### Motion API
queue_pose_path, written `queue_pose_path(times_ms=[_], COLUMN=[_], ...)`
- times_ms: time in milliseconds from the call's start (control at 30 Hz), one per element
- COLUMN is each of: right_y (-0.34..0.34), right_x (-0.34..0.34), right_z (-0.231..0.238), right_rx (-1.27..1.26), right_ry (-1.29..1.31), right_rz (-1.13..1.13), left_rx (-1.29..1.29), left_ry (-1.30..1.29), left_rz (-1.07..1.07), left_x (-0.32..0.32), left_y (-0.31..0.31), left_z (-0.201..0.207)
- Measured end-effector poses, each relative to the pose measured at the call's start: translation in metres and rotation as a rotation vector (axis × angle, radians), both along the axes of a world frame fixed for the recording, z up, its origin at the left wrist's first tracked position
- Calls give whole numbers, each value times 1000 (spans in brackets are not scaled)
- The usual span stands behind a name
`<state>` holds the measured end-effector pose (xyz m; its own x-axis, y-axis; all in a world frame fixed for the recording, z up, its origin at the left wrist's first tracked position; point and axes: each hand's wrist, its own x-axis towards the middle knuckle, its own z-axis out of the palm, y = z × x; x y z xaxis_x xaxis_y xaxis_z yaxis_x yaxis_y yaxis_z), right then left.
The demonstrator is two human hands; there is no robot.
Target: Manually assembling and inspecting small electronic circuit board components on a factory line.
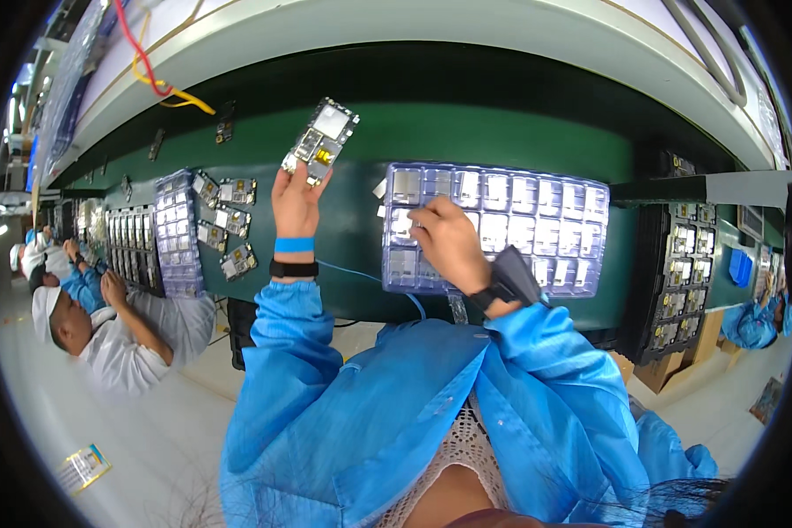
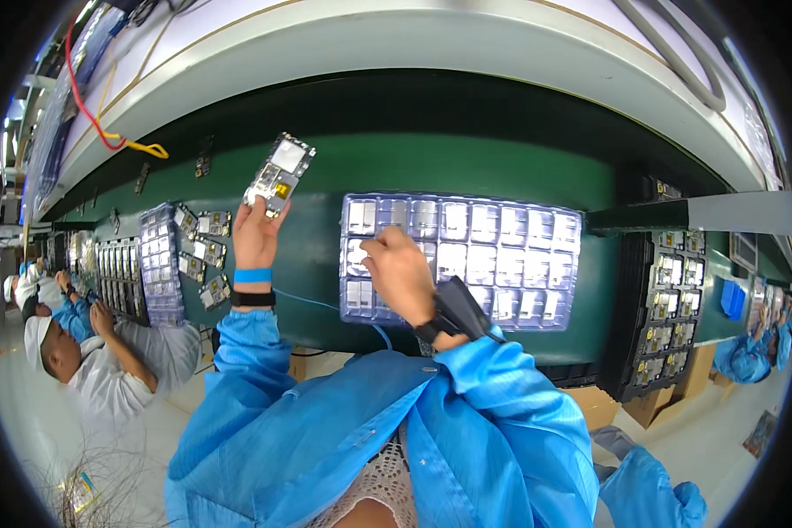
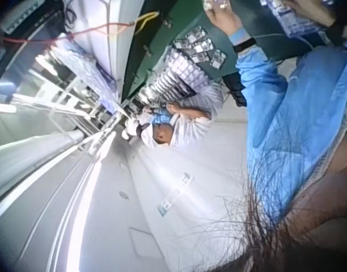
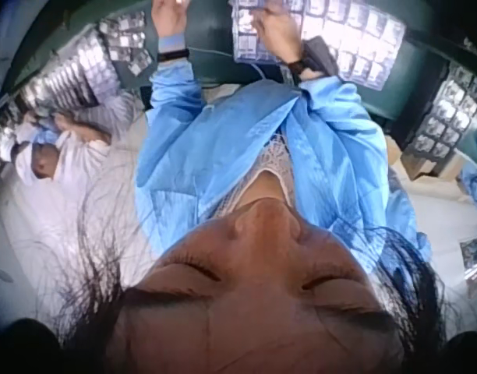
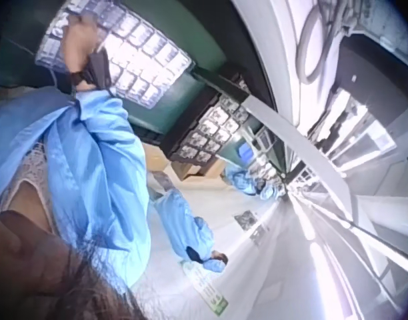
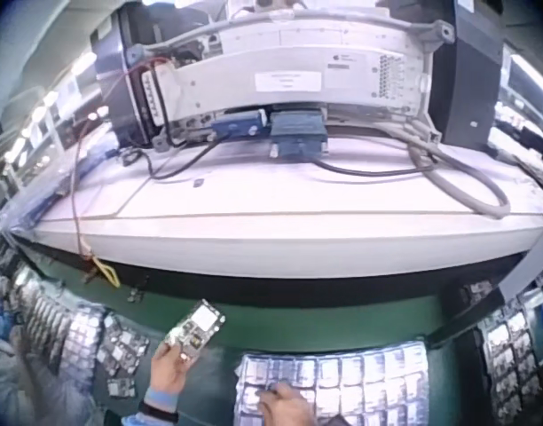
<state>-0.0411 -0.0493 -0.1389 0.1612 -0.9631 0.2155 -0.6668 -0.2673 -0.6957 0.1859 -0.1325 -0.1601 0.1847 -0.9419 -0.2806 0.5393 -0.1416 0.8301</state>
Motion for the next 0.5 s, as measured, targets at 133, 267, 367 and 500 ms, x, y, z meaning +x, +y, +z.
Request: queue_pose_path(times_ms=[133, 267, 367, 500], right_y=[-9, -10, -2, -4], right_x=[22, 23, 27, 24], right_z=[-23, -16, -29, -20], right_rx=[-147, -37, 8, -16], right_ry=[318, 267, 194, 312], right_rz=[-1, 128, 171, 81], left_rx=[-112, -176, -186, -217], left_ry=[39, 33, -25, -36], left_rz=[18, 12, -9, -50], left_x=[17, 18, 8, -9], left_y=[42, 72, 89, 101], left_z=[35, 64, 84, 104])
